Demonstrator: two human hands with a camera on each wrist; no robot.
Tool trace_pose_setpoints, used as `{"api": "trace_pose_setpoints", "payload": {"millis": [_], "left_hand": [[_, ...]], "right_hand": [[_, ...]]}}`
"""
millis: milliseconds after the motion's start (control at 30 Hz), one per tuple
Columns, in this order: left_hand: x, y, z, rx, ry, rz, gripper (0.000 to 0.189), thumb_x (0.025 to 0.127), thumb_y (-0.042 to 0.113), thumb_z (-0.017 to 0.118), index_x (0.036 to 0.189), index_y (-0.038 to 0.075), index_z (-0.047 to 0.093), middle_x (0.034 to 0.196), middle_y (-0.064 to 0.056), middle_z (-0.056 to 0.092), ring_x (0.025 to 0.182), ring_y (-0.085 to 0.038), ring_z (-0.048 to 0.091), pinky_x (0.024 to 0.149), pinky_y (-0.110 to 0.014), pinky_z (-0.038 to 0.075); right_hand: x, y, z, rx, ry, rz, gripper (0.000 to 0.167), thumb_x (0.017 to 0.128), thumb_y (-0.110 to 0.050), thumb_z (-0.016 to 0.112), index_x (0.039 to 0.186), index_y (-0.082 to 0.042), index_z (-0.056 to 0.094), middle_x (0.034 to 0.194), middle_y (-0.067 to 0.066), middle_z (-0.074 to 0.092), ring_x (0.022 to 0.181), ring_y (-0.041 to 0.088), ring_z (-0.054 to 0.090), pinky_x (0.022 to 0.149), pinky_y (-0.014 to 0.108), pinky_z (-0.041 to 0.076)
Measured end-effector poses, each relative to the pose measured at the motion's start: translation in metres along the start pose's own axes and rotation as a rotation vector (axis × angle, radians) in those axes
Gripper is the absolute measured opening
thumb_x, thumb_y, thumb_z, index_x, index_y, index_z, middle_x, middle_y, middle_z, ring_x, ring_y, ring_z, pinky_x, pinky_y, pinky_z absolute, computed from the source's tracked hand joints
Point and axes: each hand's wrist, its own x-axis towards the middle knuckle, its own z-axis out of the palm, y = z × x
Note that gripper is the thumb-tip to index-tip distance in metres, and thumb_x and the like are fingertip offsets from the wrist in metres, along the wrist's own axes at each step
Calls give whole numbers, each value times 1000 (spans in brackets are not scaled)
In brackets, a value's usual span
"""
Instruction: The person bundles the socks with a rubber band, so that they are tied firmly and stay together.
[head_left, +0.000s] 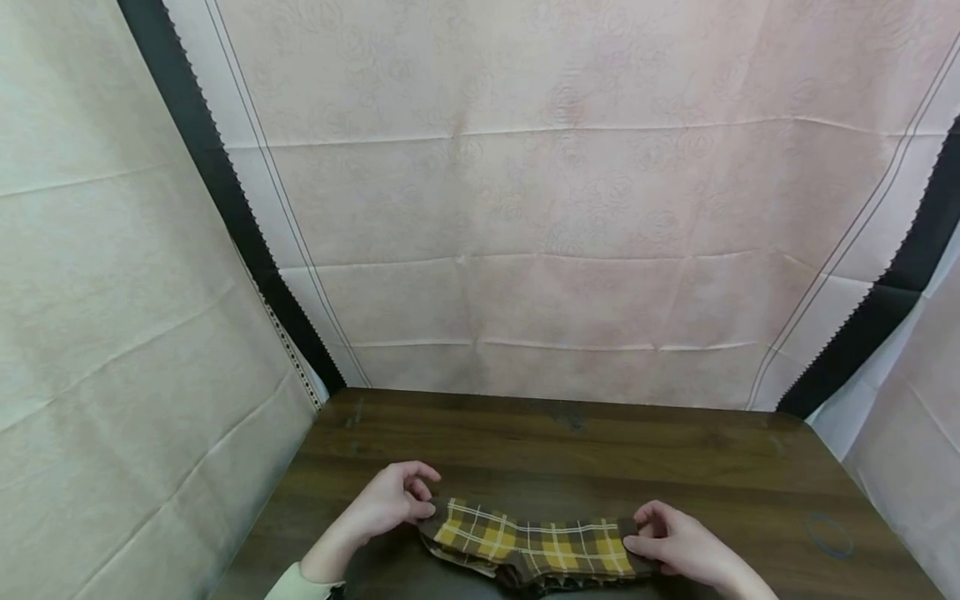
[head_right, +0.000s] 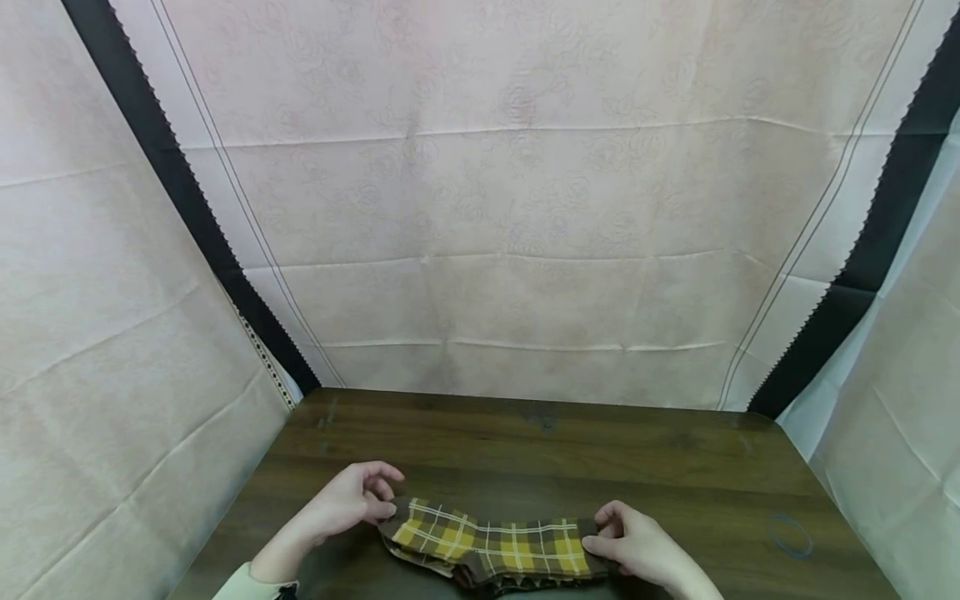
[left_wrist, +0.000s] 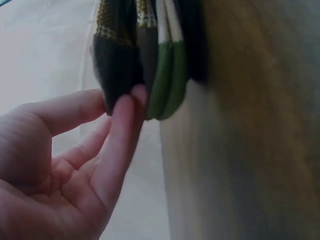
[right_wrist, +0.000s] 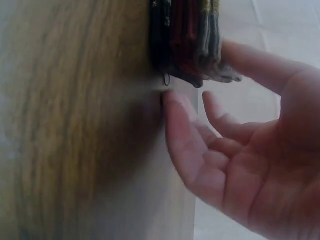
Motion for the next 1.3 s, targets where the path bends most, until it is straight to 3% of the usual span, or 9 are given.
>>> {"api": "trace_pose_setpoints", "payload": {"millis": [200, 333, 467, 600, 767, 900, 1000, 1133, 1300], "left_hand": [[5, 15, 8, 232, 148, 128, 46, 86, 3, 88, 128, 5, 71, 114, -15, 66, 92, -28, 66, 75, -42, 56], [10, 29, 19, 287, 195, 199, 47, 86, 10, 90, 130, 13, 72, 124, -9, 64, 109, -35, 62, 83, -40, 53], [17, 41, 35, 282, 189, 263, 48, 87, 12, 90, 132, 13, 71, 126, -8, 64, 113, -34, 60, 79, -36, 55], [21, 53, 66, 269, 123, 336, 46, 88, 11, 89, 130, 14, 72, 124, -7, 66, 110, -24, 61, 81, -35, 59], [24, 71, 121, 230, -117, 377, 37, 91, 11, 87, 125, 18, 73, 112, 7, 70, 100, -7, 64, 80, -26, 59], [31, 82, 158, 223, -280, 355, 34, 92, 10, 86, 124, 12, 73, 104, 7, 70, 90, -4, 66, 79, -22, 55], [35, 83, 177, 281, -307, 315, 33, 90, 12, 88, 120, 11, 74, 100, 8, 68, 86, -1, 62, 76, -20, 53], [39, 78, 194, 394, -275, 272, 31, 87, 16, 91, 112, 14, 74, 94, 12, 61, 80, 1, 55, 72, -19, 50], [42, 75, 204, 511, -242, 232, 37, 83, 24, 96, 111, 18, 72, 93, 13, 55, 79, 1, 50, 71, -20, 48]], "right_hand": [[9, -1, 4, -21, -19, 20, 62, 104, -32, 73, 141, 14, 55, 101, 7, 61, 92, 21, 62, 74, 44, 61], [12, 0, 3, -17, -90, -7, 39, 103, -32, 72, 101, 5, 61, 80, 0, 46, 73, 14, 47, 63, 34, 50], [11, -1, 6, -4, -106, -46, 44, 104, -28, 71, 80, -12, 37, 68, -3, 27, 63, 14, 26, 59, 31, 34], [9, -5, 9, -24, -84, -41, 40, 104, -26, 69, 83, -14, 38, 70, -3, 26, 65, 15, 27, 60, 32, 34], [12, -6, 5, -53, -70, -33, 34, 100, -30, 74, 83, -12, 49, 71, -3, 40, 70, 15, 43, 64, 35, 46], [15, -6, 0, -72, -82, -32, 30, 97, -34, 76, 85, -13, 58, 77, -3, 52, 76, 16, 54, 67, 37, 53], [16, -9, 1, -73, -86, -25, 33, 98, -34, 74, 83, -13, 54, 76, -3, 50, 73, 16, 50, 66, 36, 49], [16, -11, 3, -61, -79, -20, 38, 100, -30, 71, 79, -15, 44, 72, -2, 42, 67, 15, 41, 64, 34, 44], [16, -7, 1, -3, -92, 7, 31, 106, -29, 63, 83, -10, 53, 75, -2, 49, 70, 15, 47, 71, 38, 55]]}}
